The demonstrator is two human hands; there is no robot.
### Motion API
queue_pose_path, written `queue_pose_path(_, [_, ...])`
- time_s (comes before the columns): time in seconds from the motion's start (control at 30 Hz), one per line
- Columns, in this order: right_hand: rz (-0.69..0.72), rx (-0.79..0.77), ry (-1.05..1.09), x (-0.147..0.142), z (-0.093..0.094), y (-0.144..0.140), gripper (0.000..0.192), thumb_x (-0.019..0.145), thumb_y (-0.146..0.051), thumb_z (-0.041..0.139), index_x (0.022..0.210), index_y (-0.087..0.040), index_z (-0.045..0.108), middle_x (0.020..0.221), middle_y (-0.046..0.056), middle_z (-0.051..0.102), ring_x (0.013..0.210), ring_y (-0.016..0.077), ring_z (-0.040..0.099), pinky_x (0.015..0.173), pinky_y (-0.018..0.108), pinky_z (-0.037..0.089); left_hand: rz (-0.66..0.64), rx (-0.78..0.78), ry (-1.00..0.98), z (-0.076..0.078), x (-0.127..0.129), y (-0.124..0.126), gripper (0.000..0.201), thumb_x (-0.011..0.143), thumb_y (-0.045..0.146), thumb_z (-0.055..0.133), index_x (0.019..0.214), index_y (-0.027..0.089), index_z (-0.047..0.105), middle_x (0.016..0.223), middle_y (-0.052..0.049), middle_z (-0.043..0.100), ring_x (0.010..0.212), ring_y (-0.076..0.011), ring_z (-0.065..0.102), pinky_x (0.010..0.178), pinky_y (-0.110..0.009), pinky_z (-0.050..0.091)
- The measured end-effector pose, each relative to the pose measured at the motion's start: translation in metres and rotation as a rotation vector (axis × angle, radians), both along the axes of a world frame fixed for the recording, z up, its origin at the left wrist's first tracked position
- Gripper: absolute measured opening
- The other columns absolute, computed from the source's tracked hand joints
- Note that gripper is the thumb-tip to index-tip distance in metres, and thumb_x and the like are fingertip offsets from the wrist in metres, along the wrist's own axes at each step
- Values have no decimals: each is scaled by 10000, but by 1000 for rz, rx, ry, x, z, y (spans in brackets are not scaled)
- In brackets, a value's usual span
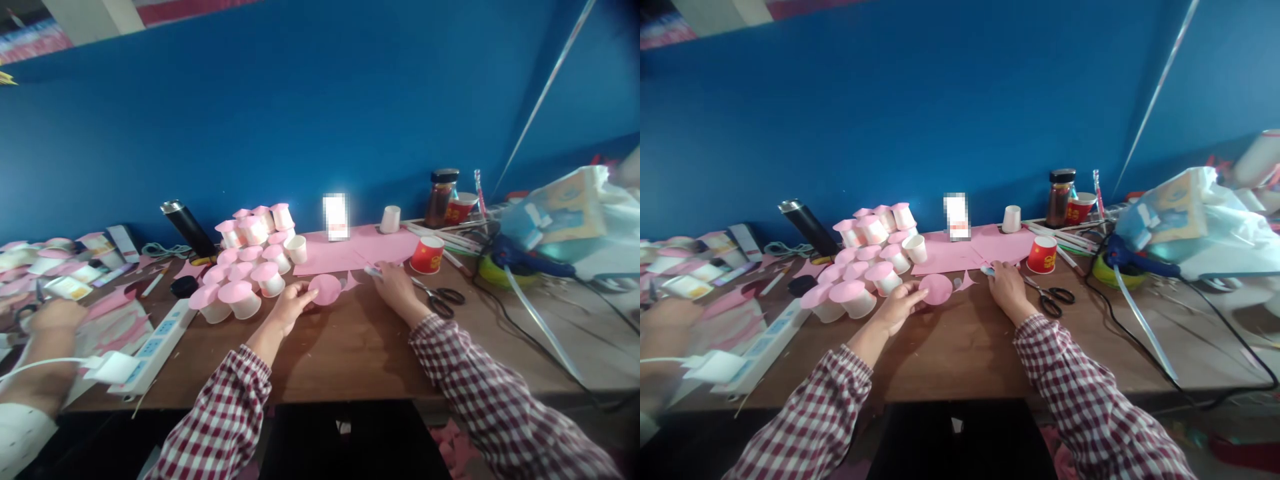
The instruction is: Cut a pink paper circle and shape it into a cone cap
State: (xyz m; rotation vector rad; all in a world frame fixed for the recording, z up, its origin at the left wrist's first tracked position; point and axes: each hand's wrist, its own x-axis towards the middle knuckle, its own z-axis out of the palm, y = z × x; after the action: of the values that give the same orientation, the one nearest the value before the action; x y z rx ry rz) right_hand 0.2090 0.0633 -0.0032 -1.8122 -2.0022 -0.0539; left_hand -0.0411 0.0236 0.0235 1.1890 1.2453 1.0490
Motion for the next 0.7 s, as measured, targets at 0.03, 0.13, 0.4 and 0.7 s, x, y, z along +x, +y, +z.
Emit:
queue_pose_path(0.03, [-1,4,-6,0,1,-2,243,873,-255,463,1056,-142,577,979,132,631,909,253,554,762,309,377,14,-24,-63,3,1,-1,317,638,347,722,863,146,626,851,-33,641,703,-114,582,652,-244,467])
queue_pose_path(0.13, [-6,63,17,-3,8,-7,257,863,-298,480,1041,-148,591,1029,143,614,970,278,523,830,351,361,21,-28,-143,7,8,0,311,631,343,735,843,136,640,767,-22,639,624,-92,561,573,-208,440])
queue_pose_path(0.4, [484,-198,794,-25,25,-21,298,855,-432,481,833,-166,614,752,24,628,683,158,550,598,248,408,-58,55,-268,4,33,17,302,639,329,740,832,104,680,791,-66,698,777,-158,626,762,-272,469])
queue_pose_path(0.7, [411,-385,1047,-29,20,-15,283,741,-436,604,735,-153,594,616,-17,540,549,107,464,514,226,350,-123,-168,-337,-7,36,26,314,709,342,693,951,146,647,814,-46,665,679,-105,604,566,-196,483])
